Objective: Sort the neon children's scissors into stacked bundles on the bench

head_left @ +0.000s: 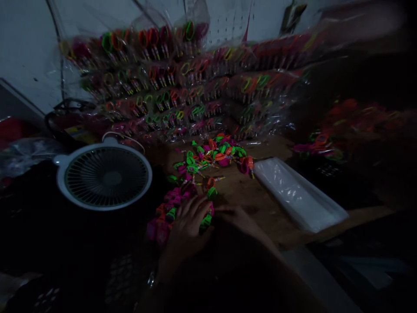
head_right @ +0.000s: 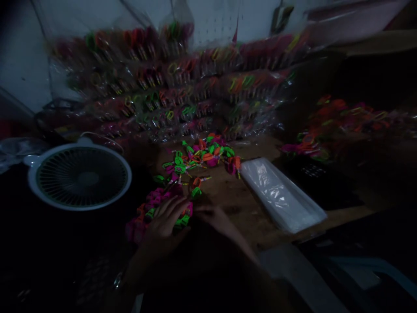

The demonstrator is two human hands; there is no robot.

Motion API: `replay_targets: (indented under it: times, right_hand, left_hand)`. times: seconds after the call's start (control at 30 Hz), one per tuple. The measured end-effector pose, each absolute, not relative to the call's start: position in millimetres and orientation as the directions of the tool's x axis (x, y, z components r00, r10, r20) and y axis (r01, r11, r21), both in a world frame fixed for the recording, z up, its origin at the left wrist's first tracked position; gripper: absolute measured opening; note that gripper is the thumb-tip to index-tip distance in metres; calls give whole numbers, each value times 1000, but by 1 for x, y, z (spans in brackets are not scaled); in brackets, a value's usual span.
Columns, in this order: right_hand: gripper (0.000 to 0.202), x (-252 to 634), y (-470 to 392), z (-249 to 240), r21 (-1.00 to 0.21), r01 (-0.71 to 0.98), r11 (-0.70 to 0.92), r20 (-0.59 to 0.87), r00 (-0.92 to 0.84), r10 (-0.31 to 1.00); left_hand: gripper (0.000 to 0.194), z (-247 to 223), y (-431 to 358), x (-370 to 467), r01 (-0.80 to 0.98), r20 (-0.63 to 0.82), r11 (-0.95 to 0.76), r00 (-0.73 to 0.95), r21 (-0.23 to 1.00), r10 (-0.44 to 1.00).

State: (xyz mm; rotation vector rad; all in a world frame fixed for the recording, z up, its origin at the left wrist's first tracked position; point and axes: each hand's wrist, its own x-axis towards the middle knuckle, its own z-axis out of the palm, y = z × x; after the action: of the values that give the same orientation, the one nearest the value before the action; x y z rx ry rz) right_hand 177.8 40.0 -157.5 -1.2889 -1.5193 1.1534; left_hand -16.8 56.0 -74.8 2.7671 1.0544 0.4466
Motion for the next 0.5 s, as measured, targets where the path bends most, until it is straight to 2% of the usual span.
replay_targets:
  times: [0.03,0.1,0.17,0.2,0.3,0.4,0.43,0.5]
  right_hand:
    - [31,187,52,-151,-925,376,52,34,-52,998]
    - [41,199,82,-140,-740,672,25,108,82,991]
    - [45,202,113,-132,-550,835,-3,137,93,986]
    - [42,202,127,-130,-499,866,-18,121,90,989]
    - [26,206,146,-128,-485,872,-71,72,121,990]
    - [24,219,127,-128,-495,859,-132,87,200,976]
    - [25,222,113,-130,-510,846,-157,100,239,966]
    - [27,221,78,-136,-625,759,-183,113,320,941]
  left_hand:
    - [58,-76,57,-14,636,231,-734,697,236,678]
    - [57,-80,61,-7,671,273,-704,650,232,709]
    - [50,-83,65,0,701,342,-669,582,247,737]
    - [46,-85,67,2,701,379,-661,554,267,741]
    - [34,-85,73,1,621,464,-690,520,372,718]
    - [25,-81,74,-12,519,495,-726,532,450,687]
    - [24,-81,73,-17,505,497,-729,533,462,685]
    - [25,-81,69,-24,497,503,-729,528,471,684]
